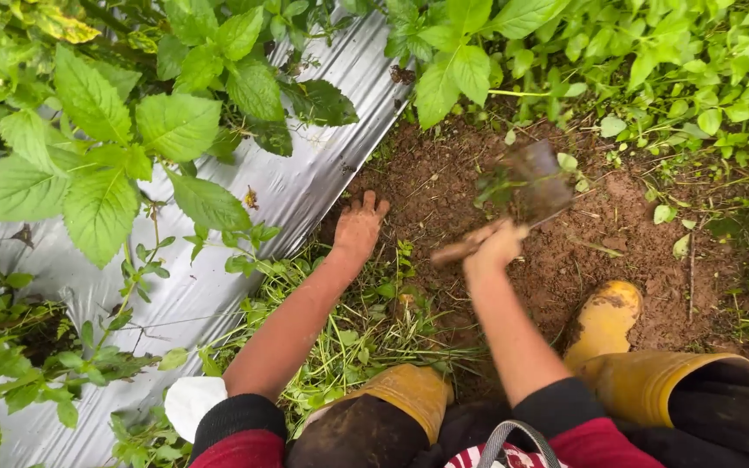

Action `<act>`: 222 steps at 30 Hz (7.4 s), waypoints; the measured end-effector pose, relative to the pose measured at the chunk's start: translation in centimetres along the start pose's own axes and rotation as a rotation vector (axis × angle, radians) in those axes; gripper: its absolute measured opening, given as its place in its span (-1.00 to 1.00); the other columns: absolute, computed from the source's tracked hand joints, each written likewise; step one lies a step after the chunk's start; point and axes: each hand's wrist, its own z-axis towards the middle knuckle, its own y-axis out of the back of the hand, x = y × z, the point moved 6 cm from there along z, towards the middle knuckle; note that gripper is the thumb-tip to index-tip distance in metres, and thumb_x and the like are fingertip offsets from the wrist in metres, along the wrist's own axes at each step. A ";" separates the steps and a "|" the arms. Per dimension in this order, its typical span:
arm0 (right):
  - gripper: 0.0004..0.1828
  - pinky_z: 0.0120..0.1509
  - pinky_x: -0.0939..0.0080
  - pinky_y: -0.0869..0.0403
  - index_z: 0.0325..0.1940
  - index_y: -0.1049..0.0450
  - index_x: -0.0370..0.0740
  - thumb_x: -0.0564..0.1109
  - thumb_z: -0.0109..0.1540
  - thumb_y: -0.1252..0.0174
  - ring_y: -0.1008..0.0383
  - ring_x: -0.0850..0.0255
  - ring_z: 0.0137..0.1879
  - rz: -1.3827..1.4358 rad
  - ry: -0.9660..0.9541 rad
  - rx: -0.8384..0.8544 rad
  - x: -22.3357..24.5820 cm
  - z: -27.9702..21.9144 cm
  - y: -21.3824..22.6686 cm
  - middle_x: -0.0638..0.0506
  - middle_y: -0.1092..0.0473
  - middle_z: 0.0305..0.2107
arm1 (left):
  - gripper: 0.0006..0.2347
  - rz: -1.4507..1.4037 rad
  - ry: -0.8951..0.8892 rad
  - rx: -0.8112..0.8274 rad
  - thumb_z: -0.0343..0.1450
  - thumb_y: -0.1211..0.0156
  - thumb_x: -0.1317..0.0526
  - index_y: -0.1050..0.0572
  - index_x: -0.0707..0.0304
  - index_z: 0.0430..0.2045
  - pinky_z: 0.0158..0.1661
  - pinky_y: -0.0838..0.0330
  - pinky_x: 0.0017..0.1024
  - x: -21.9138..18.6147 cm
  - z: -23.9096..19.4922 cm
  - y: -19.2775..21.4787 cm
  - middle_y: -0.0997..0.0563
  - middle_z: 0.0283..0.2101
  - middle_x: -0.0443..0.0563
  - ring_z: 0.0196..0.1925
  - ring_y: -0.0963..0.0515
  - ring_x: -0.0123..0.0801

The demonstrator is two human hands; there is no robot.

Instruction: The person is weeding a garden bed by pulling plants by hand and using a small hand hoe to loosen the soil.

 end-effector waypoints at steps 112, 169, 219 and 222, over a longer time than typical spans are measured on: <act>-0.72 -0.59 0.03 -0.09 -0.55 -0.08 -0.07 -0.24 0.05 -0.08 -0.04 0.19 -0.72 0.211 -0.107 -0.097 1.8 6.7 1.5 0.10 0.03 -0.76 | -0.17 0.153 -0.714 0.096 0.48 -0.26 0.20 0.26 -0.05 0.55 0.45 -0.07 0.08 -15.2 11.9 0.4 0.28 0.61 0.03 0.63 0.19 -0.03; -0.89 -0.72 0.11 -0.25 -0.40 -0.26 -0.17 -0.21 0.12 -0.08 -0.14 0.21 -0.76 -0.211 -0.155 0.274 -3.3 -0.2 -2.5 0.09 -0.08 -0.80 | -0.58 -0.246 -0.356 0.259 0.53 0.10 -0.16 -0.60 0.12 -0.33 -0.22 -0.59 -0.05 -3.5 7.4 2.1 -0.69 -0.36 0.19 -0.25 -0.70 0.03; -0.80 -0.68 0.17 -0.36 -0.46 -0.21 0.03 -0.17 0.13 -0.11 -0.13 0.31 -0.77 -0.144 -0.094 0.580 2.9 3.6 -5.6 0.19 -0.09 -0.80 | -0.64 0.088 -0.518 0.171 0.61 0.29 -0.10 -0.51 -0.03 -0.21 -0.18 -0.37 -0.53 -10.2 -0.1 2.9 -0.50 -0.01 0.05 -0.20 -0.53 -0.35; -0.86 -0.67 0.15 -0.29 -0.55 -0.24 -0.09 -0.19 0.07 -0.05 -0.09 0.34 -0.75 -0.295 -0.243 0.477 -0.8 3.9 -3.3 0.19 0.00 -0.77 | -0.76 -0.063 -0.668 -0.109 0.52 0.01 -0.07 -0.53 -0.09 -0.12 0.28 -0.16 0.05 -10.5 0.7 -1.7 -0.34 0.33 -0.05 0.46 -0.22 -0.08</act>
